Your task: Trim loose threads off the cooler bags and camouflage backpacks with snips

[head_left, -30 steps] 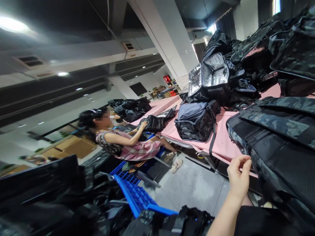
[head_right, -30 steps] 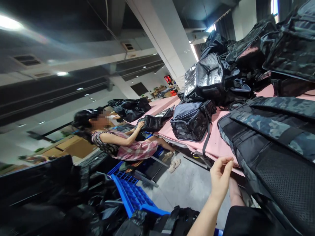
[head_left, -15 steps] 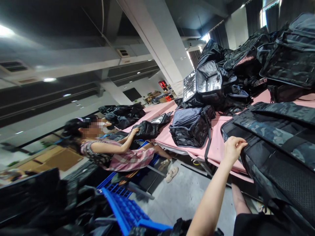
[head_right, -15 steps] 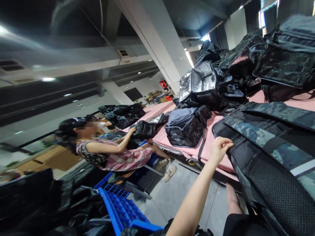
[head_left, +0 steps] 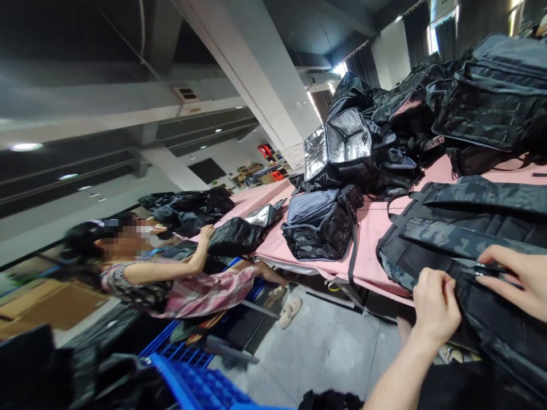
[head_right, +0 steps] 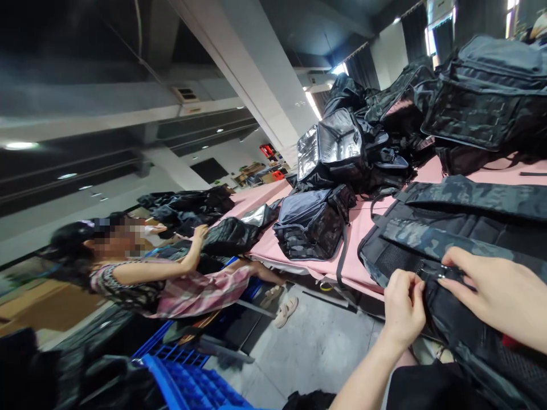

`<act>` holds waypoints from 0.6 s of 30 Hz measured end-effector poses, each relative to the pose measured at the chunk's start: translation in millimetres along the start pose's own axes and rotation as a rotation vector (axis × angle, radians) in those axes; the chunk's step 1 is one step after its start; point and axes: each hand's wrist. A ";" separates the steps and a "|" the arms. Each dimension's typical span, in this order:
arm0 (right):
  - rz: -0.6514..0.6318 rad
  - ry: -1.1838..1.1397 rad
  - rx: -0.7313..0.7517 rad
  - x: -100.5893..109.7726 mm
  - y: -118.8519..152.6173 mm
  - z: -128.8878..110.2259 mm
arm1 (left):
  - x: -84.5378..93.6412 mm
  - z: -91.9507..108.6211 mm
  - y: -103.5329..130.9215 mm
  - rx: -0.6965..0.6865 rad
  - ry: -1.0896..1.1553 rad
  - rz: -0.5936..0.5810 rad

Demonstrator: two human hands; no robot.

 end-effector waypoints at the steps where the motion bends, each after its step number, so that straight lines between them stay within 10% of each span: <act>1: -0.098 0.093 0.016 -2.0 -3.0 -0.5 | -0.1 2.4 3.2 0.019 0.009 0.004; 9: -0.315 0.171 0.090 -3.7 13.8 15.8 | 1.2 5.7 7.3 0.049 0.054 -0.021; 18: -0.254 0.241 0.412 -12.1 17.2 17.5 | -1.8 5.3 12.1 0.009 0.033 0.004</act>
Point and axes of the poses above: each hand's wrist, its own y-axis away from the middle knuckle, its own x-axis out of the back of the hand, z = x × y, and after that the axes turned 13 degrees about -y, right-handed
